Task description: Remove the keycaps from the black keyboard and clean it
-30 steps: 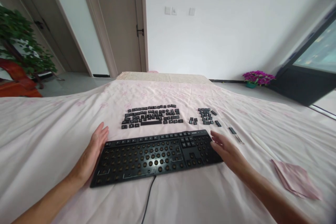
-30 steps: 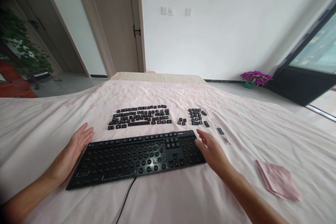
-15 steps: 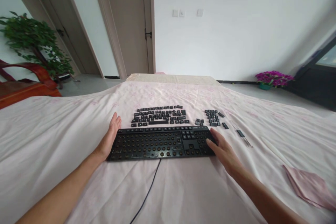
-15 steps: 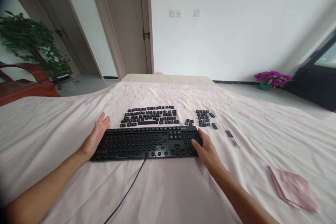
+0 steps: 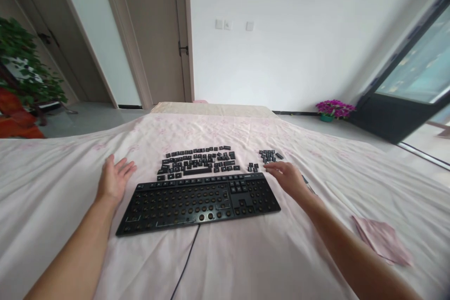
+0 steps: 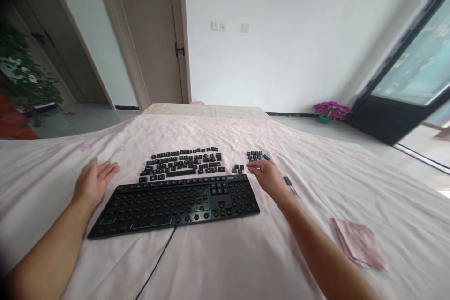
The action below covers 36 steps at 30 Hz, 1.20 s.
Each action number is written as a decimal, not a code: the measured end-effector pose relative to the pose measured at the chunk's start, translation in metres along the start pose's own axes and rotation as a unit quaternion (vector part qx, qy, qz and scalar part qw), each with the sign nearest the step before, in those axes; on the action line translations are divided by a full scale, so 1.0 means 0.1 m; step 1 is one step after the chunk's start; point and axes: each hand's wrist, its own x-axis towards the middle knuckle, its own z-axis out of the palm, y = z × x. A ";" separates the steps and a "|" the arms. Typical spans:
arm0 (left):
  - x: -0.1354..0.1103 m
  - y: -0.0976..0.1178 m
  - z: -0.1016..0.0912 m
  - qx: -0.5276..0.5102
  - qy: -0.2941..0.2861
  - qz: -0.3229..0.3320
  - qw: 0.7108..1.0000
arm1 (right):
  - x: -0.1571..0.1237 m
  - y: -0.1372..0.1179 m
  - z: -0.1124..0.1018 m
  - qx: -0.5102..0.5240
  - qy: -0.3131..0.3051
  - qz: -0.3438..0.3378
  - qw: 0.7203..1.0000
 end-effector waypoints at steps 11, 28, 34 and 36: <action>0.05 -0.14 0.03 0.023 0.069 0.053 0.996 | 0.72 0.10 0.19 -0.146 -0.078 -0.008 0.986; 0.05 -0.16 0.05 0.125 0.020 0.059 0.990 | 1.06 0.14 0.43 -0.118 -0.055 -0.067 0.989; 0.05 -0.16 0.02 0.139 0.008 0.062 0.988 | 1.07 0.14 0.48 -0.110 -0.072 -0.071 0.989; 0.06 -0.18 0.01 0.149 0.006 0.061 0.987 | 1.04 0.14 0.43 -0.108 -0.064 -0.072 0.990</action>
